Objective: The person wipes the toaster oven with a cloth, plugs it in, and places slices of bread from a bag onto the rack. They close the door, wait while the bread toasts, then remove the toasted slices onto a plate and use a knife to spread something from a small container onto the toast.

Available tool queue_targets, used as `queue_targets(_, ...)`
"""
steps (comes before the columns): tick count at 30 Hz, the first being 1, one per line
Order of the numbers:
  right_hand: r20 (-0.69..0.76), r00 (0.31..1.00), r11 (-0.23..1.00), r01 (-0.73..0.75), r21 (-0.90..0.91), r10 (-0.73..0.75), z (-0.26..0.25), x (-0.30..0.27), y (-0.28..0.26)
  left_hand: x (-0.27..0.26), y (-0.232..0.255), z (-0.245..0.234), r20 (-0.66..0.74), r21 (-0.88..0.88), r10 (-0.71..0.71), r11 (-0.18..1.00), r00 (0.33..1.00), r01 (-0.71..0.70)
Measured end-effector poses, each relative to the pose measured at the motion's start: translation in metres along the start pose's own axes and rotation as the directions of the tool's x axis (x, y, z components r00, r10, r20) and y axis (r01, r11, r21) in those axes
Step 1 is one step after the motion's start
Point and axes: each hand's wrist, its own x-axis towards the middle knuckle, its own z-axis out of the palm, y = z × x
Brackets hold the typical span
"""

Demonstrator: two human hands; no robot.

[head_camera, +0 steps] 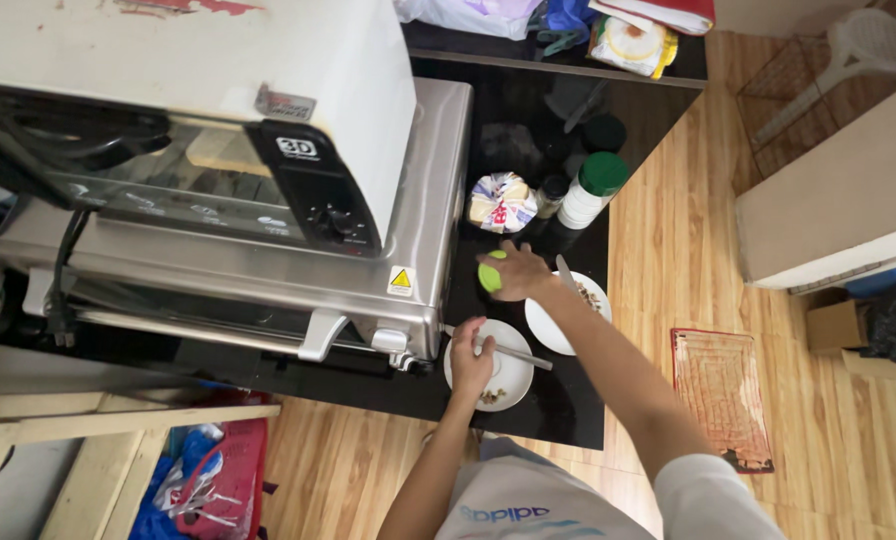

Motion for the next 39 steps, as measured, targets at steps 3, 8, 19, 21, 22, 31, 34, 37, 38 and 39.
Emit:
queue_targets(3, 0.013, 0.983, 0.98, 0.184, -0.075, -0.183, 0.01, 0.016, 0.014, -0.002, 0.005, -0.01, 0.016, 0.077, -0.038, 0.996, 0.999, 0.037)
queue_targets(8, -0.103, 0.923, 0.924, 0.357, -0.135, -0.372, 0.029, 0.026, 0.022, -0.007, 0.014, -0.02, -0.001, 0.101, -0.018, 0.995, 1.0, 0.018)
queue_targets(19, -0.76, 0.588, 0.883, 0.155, 0.442, 0.277, 0.08, -0.098, 0.12, -0.019, 0.026, -0.034, 0.152, -0.075, -0.171, 0.98, 0.974, 0.184)
queue_targets(21, -0.699, 0.549, 0.846, -0.028, 0.533, 0.458, 0.111, -0.117, 0.135, -0.023, 0.02, -0.033, 0.18, -0.083, -0.163, 0.98, 0.97, 0.18)
queue_targets(22, -0.675, 0.52, 0.82, -0.091, 0.565, 0.523, 0.122, -0.123, 0.139, -0.021, 0.018, -0.029, 0.196, -0.091, -0.15, 0.981, 0.969, 0.17)
queue_targets(31, -0.532, 0.54, 0.371, 0.385, 0.845, 0.652, 0.149, -0.139, 0.009, -0.022, 0.052, 0.004, 0.335, -0.284, -0.139, 0.928, 0.932, 0.24)
queue_targets(34, -0.459, 0.628, 0.218, 0.424, 0.879, 0.629, 0.139, -0.145, -0.019, -0.025, 0.062, -0.003, 0.298, -0.217, -0.067, 0.967, 0.952, 0.136)
queue_targets(37, -0.518, 0.63, 0.278, 0.445, 0.851, 0.579, 0.133, -0.152, -0.035, -0.025, 0.059, -0.011, 0.263, -0.178, -0.071, 0.977, 0.962, 0.12)
queue_targets(38, -0.491, 0.647, 0.287, 0.401, 0.87, 0.584, 0.132, -0.153, -0.039, -0.025, 0.056, -0.014, 0.276, -0.206, -0.098, 0.966, 0.956, 0.158)
queue_targets(39, -0.463, 0.663, 0.296, 0.356, 0.886, 0.588, 0.132, -0.155, -0.044, -0.025, 0.052, -0.017, 0.29, -0.232, -0.124, 0.953, 0.949, 0.195)
